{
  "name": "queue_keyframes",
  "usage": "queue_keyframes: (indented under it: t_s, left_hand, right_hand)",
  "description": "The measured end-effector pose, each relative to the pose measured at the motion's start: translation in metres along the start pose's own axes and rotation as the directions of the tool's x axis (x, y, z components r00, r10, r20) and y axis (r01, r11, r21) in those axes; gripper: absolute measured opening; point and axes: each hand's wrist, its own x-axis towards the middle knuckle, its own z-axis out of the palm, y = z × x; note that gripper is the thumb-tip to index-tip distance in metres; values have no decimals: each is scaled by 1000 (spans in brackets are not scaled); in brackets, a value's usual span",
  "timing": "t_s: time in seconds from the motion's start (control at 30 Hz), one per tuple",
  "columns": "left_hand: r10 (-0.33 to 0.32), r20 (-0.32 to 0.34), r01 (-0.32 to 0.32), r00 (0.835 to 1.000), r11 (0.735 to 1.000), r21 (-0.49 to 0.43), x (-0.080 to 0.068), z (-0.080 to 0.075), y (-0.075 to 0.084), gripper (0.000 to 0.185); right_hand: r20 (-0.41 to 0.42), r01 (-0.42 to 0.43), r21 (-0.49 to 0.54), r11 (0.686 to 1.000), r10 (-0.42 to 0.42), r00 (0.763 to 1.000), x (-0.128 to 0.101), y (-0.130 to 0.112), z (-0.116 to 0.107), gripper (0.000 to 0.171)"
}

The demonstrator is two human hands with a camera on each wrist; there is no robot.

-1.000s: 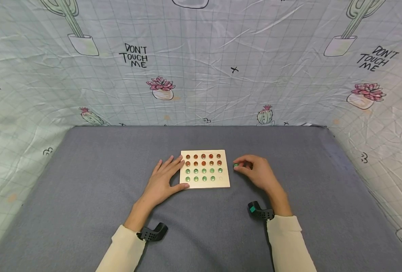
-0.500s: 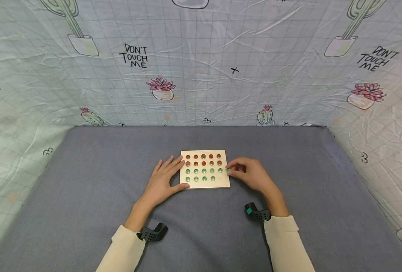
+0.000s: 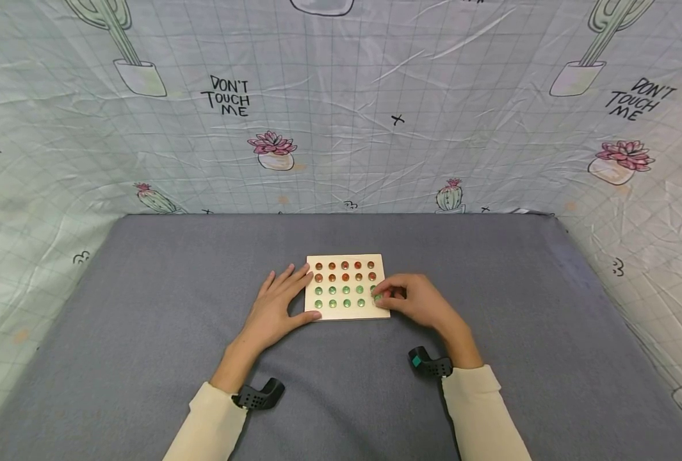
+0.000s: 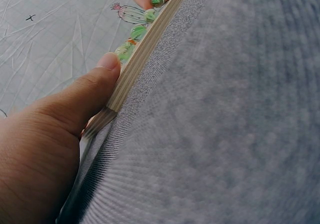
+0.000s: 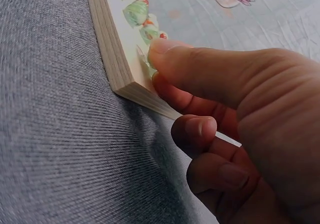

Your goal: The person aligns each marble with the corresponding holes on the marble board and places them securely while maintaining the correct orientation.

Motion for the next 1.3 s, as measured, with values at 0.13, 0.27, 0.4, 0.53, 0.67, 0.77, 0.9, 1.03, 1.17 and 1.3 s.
queue_keyframes:
  t_s: [0.13, 0.27, 0.4, 0.53, 0.67, 0.77, 0.9, 1.03, 1.17, 1.3]
  left_hand:
    - [7, -10, -7, 1000, 1000, -2, 0, 0, 1, 80]
    - [10, -14, -10, 1000, 1000, 0, 0, 0, 1, 80]
    - [7, -8, -7, 1000, 1000, 3, 0, 0, 0, 80]
    - [5, -5, -5, 1000, 1000, 6, 0, -1, 0, 80]
    - [6, -10, -6, 1000, 1000, 5, 0, -1, 0, 80]
    - [6, -11, -6, 1000, 1000, 2, 0, 0, 0, 79]
    - [1, -4, -1, 1000, 1000, 1, 0, 0, 0, 80]
    - [4, 1, -4, 1000, 1000, -1, 1, 0, 0, 80]
    - [3, 3, -3, 1000, 1000, -4, 1, 0, 0, 80]
    - [0, 5, 0, 1000, 1000, -1, 1, 0, 0, 80]
  right_hand:
    - [18, 5, 3, 1000, -5, 1000, 0, 0, 0, 11]
    - [22, 13, 0, 1000, -13, 1000, 1, 1, 1, 12]
    - [21, 20, 0, 1000, -20, 1000, 1, 0, 2, 12]
    - [22, 26, 5, 1000, -26, 999, 1, 0, 2, 13]
    - [25, 26, 2, 1000, -27, 999, 1, 0, 2, 13]
    - [27, 25, -9, 1000, -25, 999, 1, -1, 1, 13]
    - [25, 19, -10, 1000, -18, 1000, 1, -2, 1, 13]
    - [27, 7, -2, 1000, -7, 1000, 1, -3, 1, 14]
    - [30, 3, 0, 1000, -3, 1000, 0, -4, 1, 15]
    - [8, 1, -3, 1000, -1, 1000, -1, -5, -2, 15]
